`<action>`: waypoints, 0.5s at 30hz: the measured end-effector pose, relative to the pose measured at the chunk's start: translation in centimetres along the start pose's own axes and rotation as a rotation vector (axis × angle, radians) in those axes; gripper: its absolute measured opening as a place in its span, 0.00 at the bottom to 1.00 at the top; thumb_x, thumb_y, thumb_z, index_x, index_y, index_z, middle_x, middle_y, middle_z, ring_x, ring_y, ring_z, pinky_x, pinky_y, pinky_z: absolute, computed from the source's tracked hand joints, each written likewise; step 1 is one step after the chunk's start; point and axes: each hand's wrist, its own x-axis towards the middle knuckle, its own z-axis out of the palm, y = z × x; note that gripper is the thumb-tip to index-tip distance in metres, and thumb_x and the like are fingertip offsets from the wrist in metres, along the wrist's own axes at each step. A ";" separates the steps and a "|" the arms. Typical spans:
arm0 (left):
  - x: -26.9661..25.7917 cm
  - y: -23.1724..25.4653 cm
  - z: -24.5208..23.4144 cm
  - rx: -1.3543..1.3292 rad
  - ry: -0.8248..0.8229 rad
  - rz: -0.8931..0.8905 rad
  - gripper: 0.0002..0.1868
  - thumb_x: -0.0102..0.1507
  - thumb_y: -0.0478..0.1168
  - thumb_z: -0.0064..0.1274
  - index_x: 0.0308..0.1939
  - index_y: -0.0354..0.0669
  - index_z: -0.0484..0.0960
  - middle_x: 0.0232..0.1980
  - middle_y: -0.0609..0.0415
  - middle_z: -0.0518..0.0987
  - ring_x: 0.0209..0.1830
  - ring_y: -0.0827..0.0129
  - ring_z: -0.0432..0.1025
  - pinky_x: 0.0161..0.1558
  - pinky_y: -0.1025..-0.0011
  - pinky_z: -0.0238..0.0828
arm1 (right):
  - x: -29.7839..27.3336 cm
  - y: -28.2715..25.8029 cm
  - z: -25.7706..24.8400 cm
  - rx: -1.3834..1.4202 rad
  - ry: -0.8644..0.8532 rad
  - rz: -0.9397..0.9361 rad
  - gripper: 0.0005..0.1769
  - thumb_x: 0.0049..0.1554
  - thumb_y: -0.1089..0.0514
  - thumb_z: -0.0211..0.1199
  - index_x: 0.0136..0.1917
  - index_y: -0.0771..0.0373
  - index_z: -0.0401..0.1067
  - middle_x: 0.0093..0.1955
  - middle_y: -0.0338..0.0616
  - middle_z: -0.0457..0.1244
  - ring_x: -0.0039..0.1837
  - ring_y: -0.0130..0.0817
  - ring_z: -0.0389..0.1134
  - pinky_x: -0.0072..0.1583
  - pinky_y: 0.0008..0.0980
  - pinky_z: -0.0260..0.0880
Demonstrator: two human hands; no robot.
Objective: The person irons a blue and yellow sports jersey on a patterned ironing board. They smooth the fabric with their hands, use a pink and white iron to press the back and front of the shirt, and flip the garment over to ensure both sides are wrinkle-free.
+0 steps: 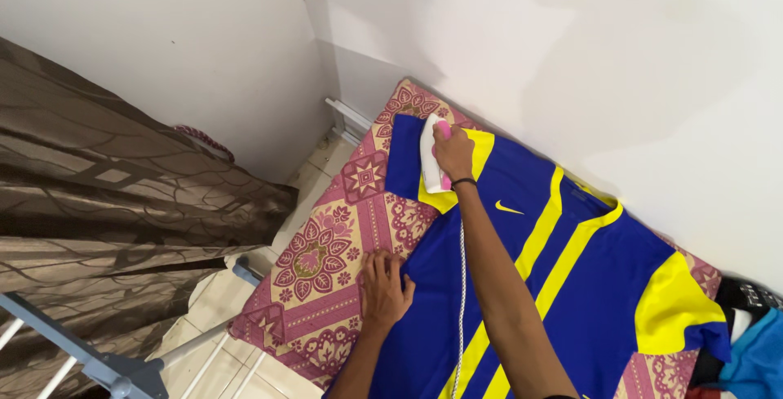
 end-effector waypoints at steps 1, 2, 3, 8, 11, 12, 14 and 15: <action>0.0 0.1 -0.1 0.001 0.002 0.000 0.23 0.58 0.42 0.53 0.55 0.33 0.72 0.56 0.36 0.68 0.63 0.40 0.61 0.72 0.40 0.52 | 0.0 -0.3 -0.2 -0.003 -0.004 0.006 0.30 0.61 0.38 0.58 0.46 0.72 0.74 0.46 0.71 0.67 0.52 0.72 0.68 0.56 0.60 0.65; 0.1 0.1 -0.1 0.001 -0.002 -0.002 0.24 0.58 0.42 0.53 0.55 0.33 0.72 0.56 0.36 0.68 0.63 0.40 0.61 0.72 0.40 0.52 | 0.0 -0.5 -0.3 -0.006 -0.007 0.014 0.30 0.61 0.38 0.59 0.47 0.72 0.74 0.46 0.71 0.67 0.52 0.72 0.68 0.56 0.60 0.65; 0.1 0.1 -0.2 0.001 -0.006 -0.003 0.24 0.58 0.42 0.53 0.54 0.33 0.72 0.56 0.36 0.68 0.63 0.40 0.61 0.72 0.40 0.52 | 0.0 -0.6 -0.5 -0.009 -0.011 0.022 0.30 0.61 0.38 0.59 0.47 0.72 0.74 0.46 0.71 0.67 0.52 0.72 0.68 0.56 0.59 0.65; 0.2 0.1 -0.3 -0.006 -0.007 0.002 0.24 0.58 0.42 0.53 0.55 0.33 0.72 0.57 0.35 0.68 0.63 0.39 0.61 0.71 0.40 0.52 | -0.3 -0.4 -0.4 -0.017 0.086 0.040 0.30 0.61 0.39 0.60 0.44 0.72 0.74 0.46 0.71 0.67 0.51 0.71 0.69 0.56 0.59 0.66; 0.1 0.0 -0.1 -0.007 -0.004 0.001 0.24 0.58 0.42 0.53 0.55 0.32 0.72 0.57 0.35 0.68 0.63 0.39 0.61 0.72 0.40 0.52 | -0.4 -1.0 -0.6 0.034 0.075 0.093 0.30 0.61 0.38 0.59 0.42 0.72 0.75 0.45 0.69 0.69 0.51 0.68 0.70 0.56 0.57 0.67; 0.0 0.0 0.0 -0.007 0.000 0.007 0.24 0.58 0.42 0.53 0.56 0.32 0.72 0.58 0.35 0.68 0.63 0.39 0.61 0.71 0.40 0.52 | -0.7 -1.1 -0.6 0.060 0.061 0.117 0.30 0.61 0.38 0.58 0.41 0.72 0.74 0.44 0.67 0.69 0.51 0.67 0.71 0.56 0.57 0.67; 0.0 -0.2 0.2 0.004 -0.004 0.009 0.25 0.58 0.42 0.53 0.56 0.32 0.72 0.58 0.34 0.68 0.63 0.38 0.61 0.71 0.40 0.52 | -1.0 -1.6 0.1 0.066 0.070 0.057 0.29 0.60 0.39 0.59 0.42 0.71 0.75 0.44 0.68 0.68 0.51 0.69 0.70 0.55 0.57 0.67; 0.0 -0.3 0.3 0.015 -0.013 0.005 0.25 0.58 0.43 0.53 0.56 0.32 0.72 0.58 0.34 0.68 0.63 0.38 0.61 0.71 0.40 0.52 | -1.0 -1.8 0.6 0.067 0.075 0.027 0.28 0.60 0.40 0.59 0.43 0.71 0.75 0.44 0.69 0.68 0.51 0.69 0.69 0.54 0.58 0.67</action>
